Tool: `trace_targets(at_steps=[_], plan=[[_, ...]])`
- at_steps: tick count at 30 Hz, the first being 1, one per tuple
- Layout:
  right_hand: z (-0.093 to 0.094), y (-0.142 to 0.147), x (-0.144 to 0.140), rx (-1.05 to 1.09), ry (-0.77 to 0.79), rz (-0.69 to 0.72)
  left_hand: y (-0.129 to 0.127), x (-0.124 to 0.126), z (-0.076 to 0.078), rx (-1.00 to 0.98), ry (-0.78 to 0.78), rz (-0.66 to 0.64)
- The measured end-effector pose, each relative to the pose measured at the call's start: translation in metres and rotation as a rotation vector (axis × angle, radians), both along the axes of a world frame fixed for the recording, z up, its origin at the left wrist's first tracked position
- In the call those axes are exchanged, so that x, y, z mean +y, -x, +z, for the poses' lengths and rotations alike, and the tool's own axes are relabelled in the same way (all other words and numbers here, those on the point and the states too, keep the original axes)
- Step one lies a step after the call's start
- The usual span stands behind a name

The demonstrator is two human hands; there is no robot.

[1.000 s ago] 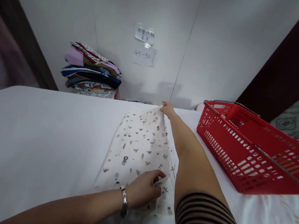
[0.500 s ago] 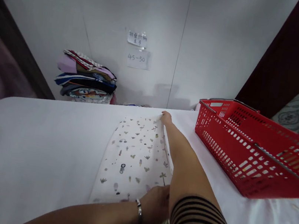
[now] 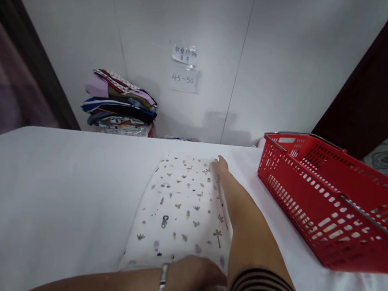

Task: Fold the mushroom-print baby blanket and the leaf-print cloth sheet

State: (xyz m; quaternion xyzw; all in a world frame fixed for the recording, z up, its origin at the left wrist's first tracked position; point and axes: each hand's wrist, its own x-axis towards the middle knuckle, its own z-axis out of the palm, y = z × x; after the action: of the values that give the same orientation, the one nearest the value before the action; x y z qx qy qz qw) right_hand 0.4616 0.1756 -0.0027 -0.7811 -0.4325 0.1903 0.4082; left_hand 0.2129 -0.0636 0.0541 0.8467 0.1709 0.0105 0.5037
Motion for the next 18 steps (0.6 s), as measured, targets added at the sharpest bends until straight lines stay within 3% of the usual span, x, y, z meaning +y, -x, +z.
trace_targets(at_steps=[2,6,8,10,13,15,18], plan=[[0.001,0.005,-0.018,0.018,0.03,-0.005,0.031,0.018,0.004,-0.07,-0.219,0.125],[-0.003,0.019,-0.074,0.056,0.059,0.01,0.101,0.07,-0.013,-0.134,-0.488,0.738],[-0.006,0.027,-0.11,0.073,0.075,0.034,0.125,0.094,-0.026,-0.048,-0.344,0.997],[-0.006,0.035,-0.146,0.072,0.103,0.056,0.136,0.109,-0.037,0.047,-0.014,1.141],[0.002,0.045,-0.196,0.078,0.214,0.085,0.132,0.12,-0.044,0.101,0.26,1.173],[0.011,0.051,-0.224,0.133,0.302,0.094,0.125,0.12,-0.043,0.154,0.261,1.119],[0.023,0.056,-0.257,0.329,0.383,0.116,0.115,0.118,-0.041,0.264,0.131,1.023]])
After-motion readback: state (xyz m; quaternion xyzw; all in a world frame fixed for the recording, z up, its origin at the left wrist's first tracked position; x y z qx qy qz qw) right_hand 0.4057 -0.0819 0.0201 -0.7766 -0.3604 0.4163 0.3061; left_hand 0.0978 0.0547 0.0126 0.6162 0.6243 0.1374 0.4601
